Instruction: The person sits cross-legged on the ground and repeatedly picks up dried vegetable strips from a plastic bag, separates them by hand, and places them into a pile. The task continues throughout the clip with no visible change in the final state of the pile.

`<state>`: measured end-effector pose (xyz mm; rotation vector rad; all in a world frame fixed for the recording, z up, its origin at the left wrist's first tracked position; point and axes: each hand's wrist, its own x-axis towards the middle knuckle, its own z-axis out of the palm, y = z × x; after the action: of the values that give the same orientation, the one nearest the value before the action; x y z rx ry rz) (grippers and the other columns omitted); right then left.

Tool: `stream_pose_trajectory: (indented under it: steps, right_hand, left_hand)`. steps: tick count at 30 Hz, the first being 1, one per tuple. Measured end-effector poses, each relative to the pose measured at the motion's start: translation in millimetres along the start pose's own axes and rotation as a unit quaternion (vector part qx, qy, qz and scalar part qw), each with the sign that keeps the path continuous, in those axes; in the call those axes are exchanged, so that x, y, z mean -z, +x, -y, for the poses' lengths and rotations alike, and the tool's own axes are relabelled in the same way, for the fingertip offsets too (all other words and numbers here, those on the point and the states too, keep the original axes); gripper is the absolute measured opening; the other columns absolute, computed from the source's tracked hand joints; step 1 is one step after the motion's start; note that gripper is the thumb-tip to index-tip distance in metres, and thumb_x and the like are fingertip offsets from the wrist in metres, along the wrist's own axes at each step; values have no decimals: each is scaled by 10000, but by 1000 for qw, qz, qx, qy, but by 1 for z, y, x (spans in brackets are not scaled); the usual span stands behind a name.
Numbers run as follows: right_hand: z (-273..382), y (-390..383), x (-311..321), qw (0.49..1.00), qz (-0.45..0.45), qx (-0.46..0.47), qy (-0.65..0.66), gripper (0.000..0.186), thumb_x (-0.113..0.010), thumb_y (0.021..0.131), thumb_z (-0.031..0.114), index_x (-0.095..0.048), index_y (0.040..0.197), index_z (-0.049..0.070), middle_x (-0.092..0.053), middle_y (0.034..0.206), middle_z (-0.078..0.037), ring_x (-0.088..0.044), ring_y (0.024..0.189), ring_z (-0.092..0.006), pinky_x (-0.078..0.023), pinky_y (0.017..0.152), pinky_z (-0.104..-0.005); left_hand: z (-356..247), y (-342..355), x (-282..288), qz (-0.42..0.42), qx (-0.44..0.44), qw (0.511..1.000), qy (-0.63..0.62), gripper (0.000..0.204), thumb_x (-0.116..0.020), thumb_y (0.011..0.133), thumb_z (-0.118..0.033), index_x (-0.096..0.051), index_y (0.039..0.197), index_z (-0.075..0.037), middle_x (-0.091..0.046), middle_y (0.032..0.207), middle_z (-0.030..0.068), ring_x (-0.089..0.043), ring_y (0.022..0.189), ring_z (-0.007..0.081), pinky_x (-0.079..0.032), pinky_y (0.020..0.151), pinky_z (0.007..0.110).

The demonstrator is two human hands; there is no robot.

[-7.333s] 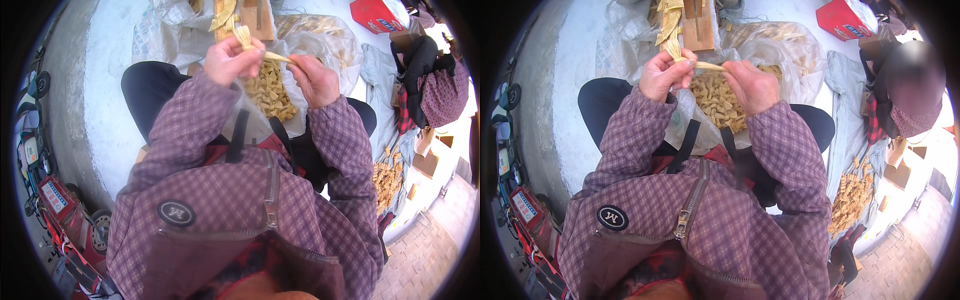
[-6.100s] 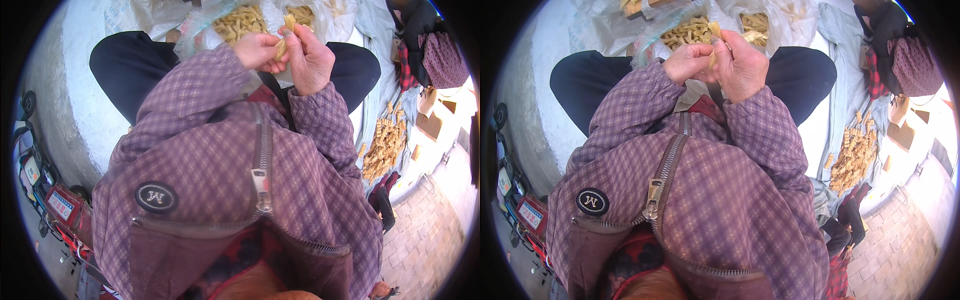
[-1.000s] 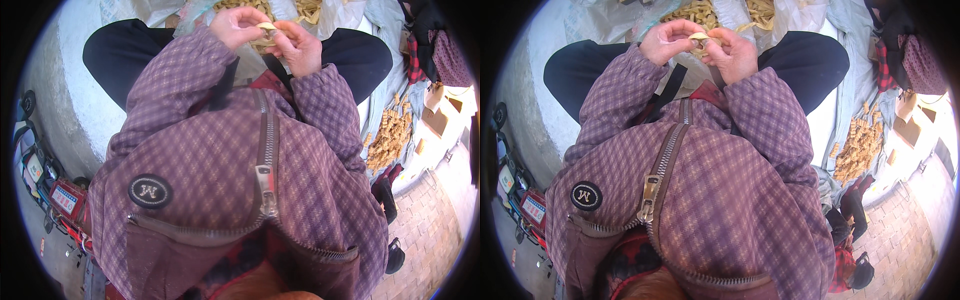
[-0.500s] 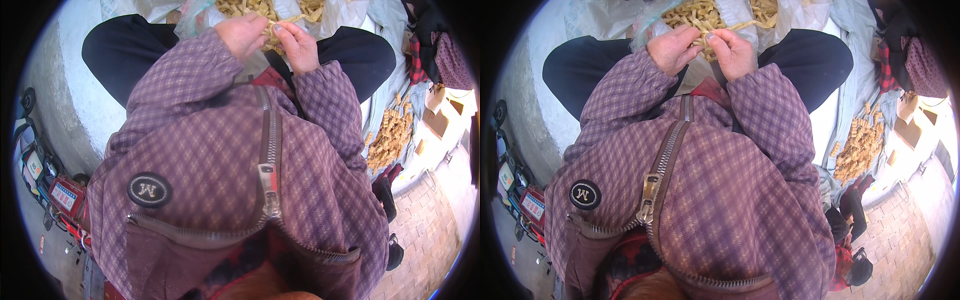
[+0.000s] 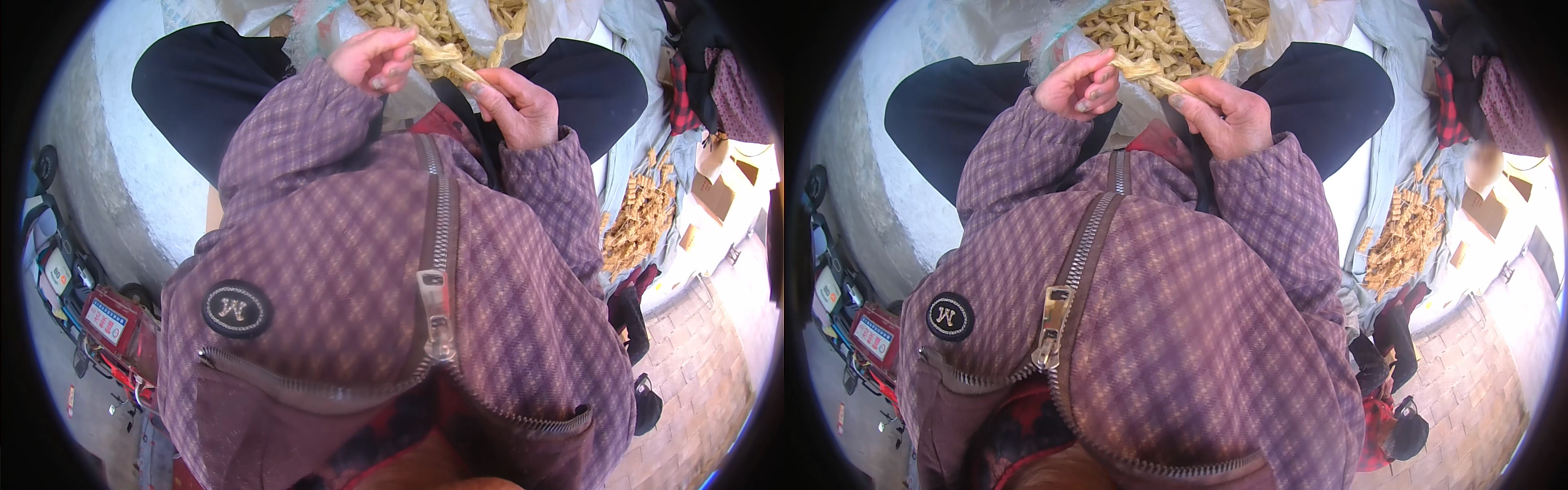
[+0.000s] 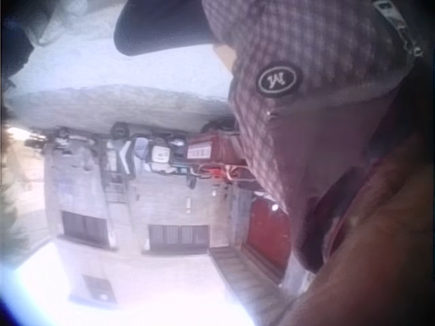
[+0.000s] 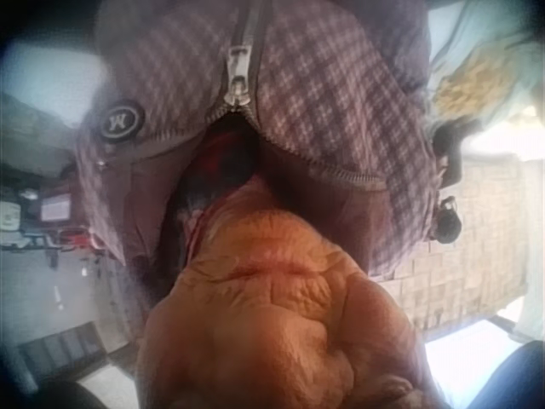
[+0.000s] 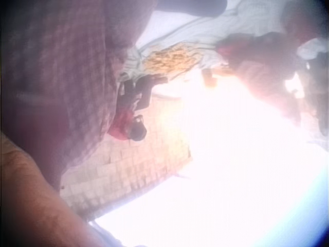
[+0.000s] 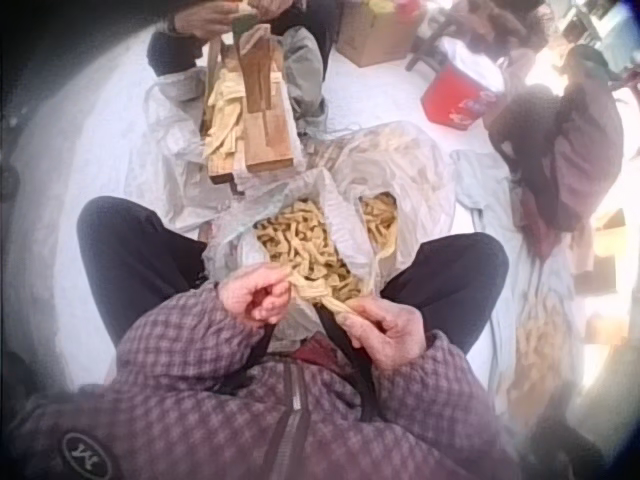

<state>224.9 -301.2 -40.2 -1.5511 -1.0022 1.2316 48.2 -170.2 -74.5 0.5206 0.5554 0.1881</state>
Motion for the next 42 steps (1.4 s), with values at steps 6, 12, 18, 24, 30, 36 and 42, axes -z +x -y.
stream_pose_trajectory:
  steps: [6, 12, 18, 24, 30, 36, 42]
  right_hand:
    - [-9, -6, -1, 998, -59, 30, -16, 154, -594, 832, 71, -619, 935, -41, -560, 682, -2, -482, 586, -49, -399, 540, -187]
    - [-13, -5, -5, 991, -65, 50, -104, 157, -613, 810, 66, -625, 952, 0, -619, 736, -66, -553, 623, -80, -445, 584, -210]
    - [-3, -11, -8, 986, -43, 73, -141, 147, -597, 821, 57, -620, 950, -12, -602, 723, -45, -544, 617, -85, -433, 574, -208]
    - [8, -27, -5, 988, -18, 73, -136, 154, -581, 844, 50, -612, 971, -32, -558, 700, 0, -483, 606, -45, -390, 549, -172]
    - [-3, -18, -6, 960, -81, 159, -215, 168, -649, 749, 42, -629, 912, 5, -631, 766, -124, -614, 670, -241, -477, 617, -302]
    - [0, -11, -10, 932, -45, 224, -280, 148, -625, 769, 24, -620, 913, -9, -616, 746, -122, -605, 666, -227, -461, 597, -296]
    - [7, -27, -3, 967, 5, 145, -211, 123, -623, 765, 31, -623, 887, 12, -598, 696, -115, -582, 608, -249, -445, 546, -321]
  left_hand:
    - [6, -4, -23, -76, -26, 996, 41, 279, -415, 938, -287, -485, 772, -73, -438, 566, -8, -352, 421, 65, -285, 431, 200]
    - [12, 0, -13, -94, -115, 944, 294, 231, -540, 889, -276, -516, 748, -95, -467, 568, -28, -366, 438, 37, -267, 410, 178]
    - [13, -5, -16, -152, -73, 975, 145, 344, -524, 897, -270, -440, 608, -103, -389, 487, -42, -326, 374, 50, -261, 380, 202]
    - [17, -8, -3, -58, -73, 992, 80, 357, -462, 904, -403, -461, 741, -85, -442, 548, 3, -352, 397, 73, -292, 408, 216]
    - [17, -12, -29, 5, -15, 998, 57, 545, -436, 874, -523, -429, 1177, -70, -511, 806, 60, -429, 548, 84, -335, 482, 191]
    - [17, -1, -21, -28, -35, 986, 163, 231, -546, 869, -233, -564, 946, -15, -494, 634, 9, -382, 445, 37, -285, 407, 170]
    - [22, -19, -26, -116, -62, 980, 149, 112, -604, 829, -101, -580, 880, -4, -498, 596, 9, -381, 410, 43, -286, 392, 184]
